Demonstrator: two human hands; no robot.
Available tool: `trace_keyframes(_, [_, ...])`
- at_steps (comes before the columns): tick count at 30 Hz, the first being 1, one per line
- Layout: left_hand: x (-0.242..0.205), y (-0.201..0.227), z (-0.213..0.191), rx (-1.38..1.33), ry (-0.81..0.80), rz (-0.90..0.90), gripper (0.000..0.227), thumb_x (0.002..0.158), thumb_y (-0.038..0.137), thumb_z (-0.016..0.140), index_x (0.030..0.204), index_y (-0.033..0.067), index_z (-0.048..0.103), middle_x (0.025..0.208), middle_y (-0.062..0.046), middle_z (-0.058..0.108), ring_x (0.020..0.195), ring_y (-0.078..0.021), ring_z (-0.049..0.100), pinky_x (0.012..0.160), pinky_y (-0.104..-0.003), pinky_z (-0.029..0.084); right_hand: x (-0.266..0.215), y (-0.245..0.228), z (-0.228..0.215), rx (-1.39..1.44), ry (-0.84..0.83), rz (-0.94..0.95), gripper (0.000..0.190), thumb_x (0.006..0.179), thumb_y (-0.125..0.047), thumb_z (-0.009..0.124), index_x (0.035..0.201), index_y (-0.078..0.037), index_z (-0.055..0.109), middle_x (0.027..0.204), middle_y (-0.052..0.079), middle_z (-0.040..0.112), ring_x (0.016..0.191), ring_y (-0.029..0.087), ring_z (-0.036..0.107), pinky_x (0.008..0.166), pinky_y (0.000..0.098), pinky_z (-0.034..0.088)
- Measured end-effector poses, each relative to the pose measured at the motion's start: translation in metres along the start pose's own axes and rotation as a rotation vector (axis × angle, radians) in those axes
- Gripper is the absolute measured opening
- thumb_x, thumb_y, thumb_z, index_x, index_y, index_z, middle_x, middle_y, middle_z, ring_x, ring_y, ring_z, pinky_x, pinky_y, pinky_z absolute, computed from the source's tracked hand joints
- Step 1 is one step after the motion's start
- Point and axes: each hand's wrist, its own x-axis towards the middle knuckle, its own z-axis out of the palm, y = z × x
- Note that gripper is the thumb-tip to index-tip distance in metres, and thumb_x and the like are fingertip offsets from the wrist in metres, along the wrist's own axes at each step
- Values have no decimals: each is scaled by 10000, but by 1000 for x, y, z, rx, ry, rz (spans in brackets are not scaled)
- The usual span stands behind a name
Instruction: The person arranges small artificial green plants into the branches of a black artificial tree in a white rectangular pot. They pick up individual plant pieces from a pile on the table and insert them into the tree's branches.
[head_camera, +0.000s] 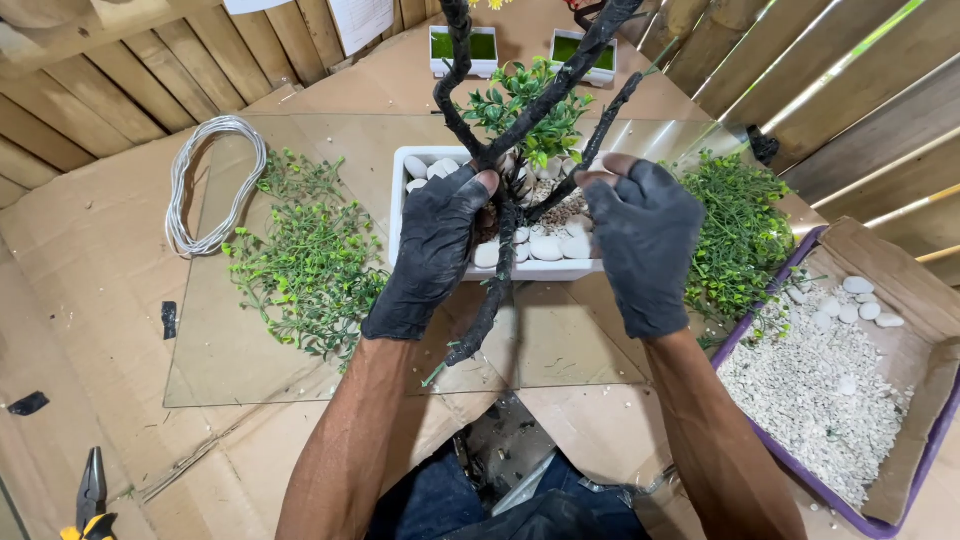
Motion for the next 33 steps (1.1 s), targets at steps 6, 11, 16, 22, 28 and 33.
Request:
trace_keyframes(6, [-7, 21, 5, 45, 7, 16, 314, 921, 304, 778, 1113, 55, 769, 695, -116, 700, 668, -155, 696, 611, -273, 586, -17, 32, -60, -182, 195, 2, 307, 907, -38, 769, 1190, 50, 688, 945, 196, 772, 533, 134, 670, 396, 232, 485])
trace_keyframes(11, [-10, 19, -1, 68, 35, 20, 181, 911, 219, 781, 1008, 69, 754, 808, -115, 718, 706, -163, 707, 630, -243, 598, -22, 47, -120, -167, 403, 11, 304, 893, 8, 734, 1193, 39, 697, 931, 158, 774, 553, 127, 694, 448, 202, 498])
trace_keyframes(16, [-39, 58, 27, 28, 30, -43, 270, 901, 212, 775, 1116, 50, 758, 965, -104, 726, 816, -148, 704, 718, -218, 659, -10, 79, -189, -220, 470, 66, 286, 879, -46, 777, 1161, -24, 737, 916, 122, 777, 627, 122, 740, 519, 189, 560])
trace_keyframes(22, [-48, 64, 27, -3, 35, -70, 365, 933, 274, 765, 1222, 59, 714, 1080, -70, 703, 968, -143, 642, 827, -262, 623, -29, 54, -170, -501, 326, 197, 234, 867, -132, 777, 1097, -170, 802, 929, 72, 764, 805, 146, 725, 693, 278, 572])
trace_keyframes(28, [-45, 57, 22, 8, 21, -50, 354, 952, 283, 760, 1233, 73, 713, 1083, -93, 689, 965, -172, 643, 855, -299, 614, -18, 110, -175, -791, 157, 231, 258, 819, -271, 825, 1073, -235, 803, 920, 18, 738, 941, 244, 715, 856, 393, 559])
trace_keyframes(33, [-45, 57, 22, -14, 31, -49, 381, 942, 261, 772, 1247, 44, 705, 1023, -132, 678, 892, -206, 669, 856, -333, 628, -10, 124, -175, -1032, 73, 152, 265, 828, -241, 839, 1083, -185, 793, 899, 25, 691, 945, 294, 680, 879, 458, 550])
